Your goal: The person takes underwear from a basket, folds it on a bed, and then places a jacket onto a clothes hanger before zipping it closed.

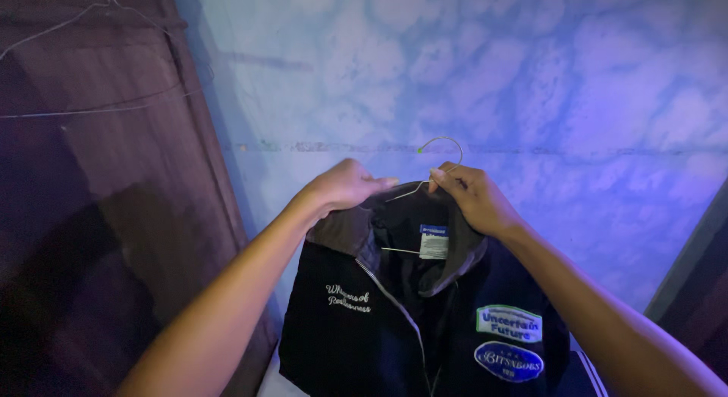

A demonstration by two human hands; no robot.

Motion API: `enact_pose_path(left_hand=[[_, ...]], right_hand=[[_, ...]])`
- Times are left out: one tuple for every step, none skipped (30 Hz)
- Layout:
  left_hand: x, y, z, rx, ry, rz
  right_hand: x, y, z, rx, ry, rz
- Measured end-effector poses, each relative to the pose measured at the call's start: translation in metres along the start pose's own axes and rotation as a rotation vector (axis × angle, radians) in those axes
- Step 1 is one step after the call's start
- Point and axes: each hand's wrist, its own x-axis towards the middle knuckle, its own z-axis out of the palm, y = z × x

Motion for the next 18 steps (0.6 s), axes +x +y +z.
enact_pose_path(left_hand=[[-0.002, -0.003, 0.003, -0.176, -0.037, -0.09], [-0.004, -0.004, 0.007, -0.35, -0.072, -0.178], [-0.007, -0.002, 0.013, -0.349, -0.071, -0.179], [-0.011, 0.001, 0.02, -0.688, -0.04, -0.164], [-0.018, 0.005, 0.027, -1.026, -0.007, -0.143], [-0.029, 0.013, 0.037, -1.018, -0.099, -0.058], [-0.044, 0.019, 0.045, -1.006, -0.192, 0.026], [-0.059, 0.022, 0.046, -0.945, -0.406, 0.176], [-0.07, 0.025, 0.044, -0.871, -0.618, 0.323], [-0.07, 0.029, 0.039, -0.87, -0.619, 0.324], [-0.067, 0.032, 0.033, -0.879, -0.504, 0.376], [-0.064, 0.032, 0.029, -0.888, -0.386, 0.424], [-0.059, 0.028, 0.023, -0.792, -0.083, 0.437], [-0.052, 0.024, 0.017, -0.683, 0.216, 0.444], [-0.048, 0.016, 0.012, -0.682, 0.219, 0.445], [-0.044, 0.007, 0.007, -0.492, 0.349, 0.495], [-0.04, 0.001, 0.006, -0.298, 0.474, 0.541], [-0.037, -0.001, 0.009, -0.298, 0.475, 0.544]], right_hand=[[0.0, 0.002, 0.0, 0.012, -0.016, 0.003], [0.0, 0.003, -0.001, 0.013, -0.016, 0.002], [0.0, 0.005, -0.001, 0.005, -0.014, 0.002], [0.001, 0.007, -0.001, -0.004, -0.014, 0.001], [0.001, 0.008, 0.0, -0.003, -0.015, 0.0], [0.003, 0.009, 0.0, 0.001, 0.0, 0.004], [0.004, 0.01, 0.001, 0.006, 0.014, 0.009], [0.005, 0.01, 0.001, 0.004, 0.015, 0.009], [0.006, 0.01, 0.003, 0.017, 0.018, -0.011], [0.007, 0.01, 0.003, 0.031, 0.021, -0.031], [0.008, 0.009, 0.003, 0.031, 0.022, -0.031], [0.009, 0.007, 0.003, 0.057, -0.016, -0.038], [0.01, 0.004, 0.004, 0.083, -0.053, -0.046], [0.011, 0.0, 0.003, 0.083, -0.054, -0.049], [0.01, -0.003, 0.001, 0.051, -0.075, -0.005], [0.009, -0.006, 0.0, 0.016, -0.094, 0.043], [0.01, -0.009, 0.0, 0.014, -0.093, 0.044], [0.011, -0.01, -0.001, 0.013, -0.091, 0.032]])
